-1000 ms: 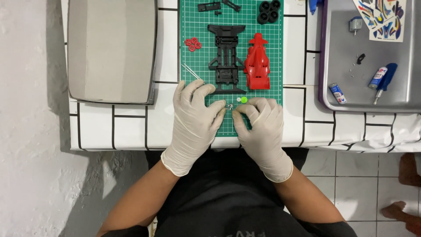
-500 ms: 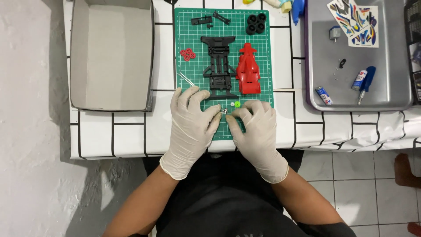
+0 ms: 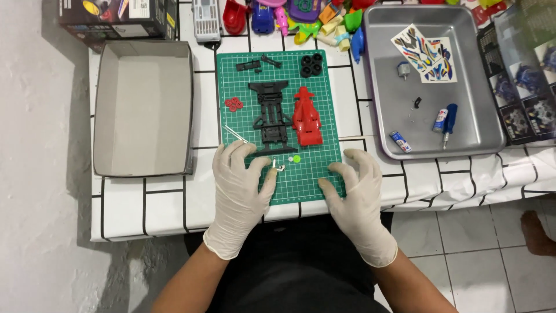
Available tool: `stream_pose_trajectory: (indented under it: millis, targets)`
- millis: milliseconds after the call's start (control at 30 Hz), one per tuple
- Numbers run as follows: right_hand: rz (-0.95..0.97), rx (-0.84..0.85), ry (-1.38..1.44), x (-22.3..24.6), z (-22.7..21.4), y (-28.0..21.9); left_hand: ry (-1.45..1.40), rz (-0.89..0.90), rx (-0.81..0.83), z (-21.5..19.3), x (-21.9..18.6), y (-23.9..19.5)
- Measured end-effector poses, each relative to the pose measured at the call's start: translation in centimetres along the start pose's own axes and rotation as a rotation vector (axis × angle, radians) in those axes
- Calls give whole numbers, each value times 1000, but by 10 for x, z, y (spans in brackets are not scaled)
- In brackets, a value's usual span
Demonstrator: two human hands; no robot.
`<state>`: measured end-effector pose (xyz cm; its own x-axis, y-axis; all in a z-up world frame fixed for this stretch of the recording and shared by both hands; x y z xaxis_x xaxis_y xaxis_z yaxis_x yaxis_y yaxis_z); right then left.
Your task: Assembling a plastic model toy car by fitting gears and various components onto the chassis
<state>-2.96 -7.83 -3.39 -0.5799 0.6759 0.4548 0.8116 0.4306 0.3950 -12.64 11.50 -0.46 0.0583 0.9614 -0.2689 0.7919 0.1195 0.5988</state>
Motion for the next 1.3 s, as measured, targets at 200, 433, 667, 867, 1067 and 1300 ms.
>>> stream_pose_trajectory:
  millis: [200, 433, 667, 867, 1067, 1300]
  targets:
    - [36, 21, -32, 2, 8, -3, -10, 30, -79, 9, 13, -15]
    - [-20, -140, 74, 2, -33, -13, 54, 59, -47, -36, 6, -31]
    - [-117, 7, -32, 5, -19, -11, 153, 102, -45, -30, 3, -41]
    - [-92, -53, -34, 7, -22, -12, 210, 101, -26, -22, 6, -45]
    - [-149, -18, -48, 18, -23, -10, 247, 72, 29, -17, 7, -48]
    - [-220, 80, 20, 21, -7, -16, 217, 187, 31, -16, 0, -46]
Point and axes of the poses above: each hand's wrist, its own y-axis towards the middle knuckle, its own z-axis out of the palm, x = y × z, the point moved 10 cm from there along y, towards the middle knuckle, and after that the axes turned 13 degrees about z, right-handed, at the moved point
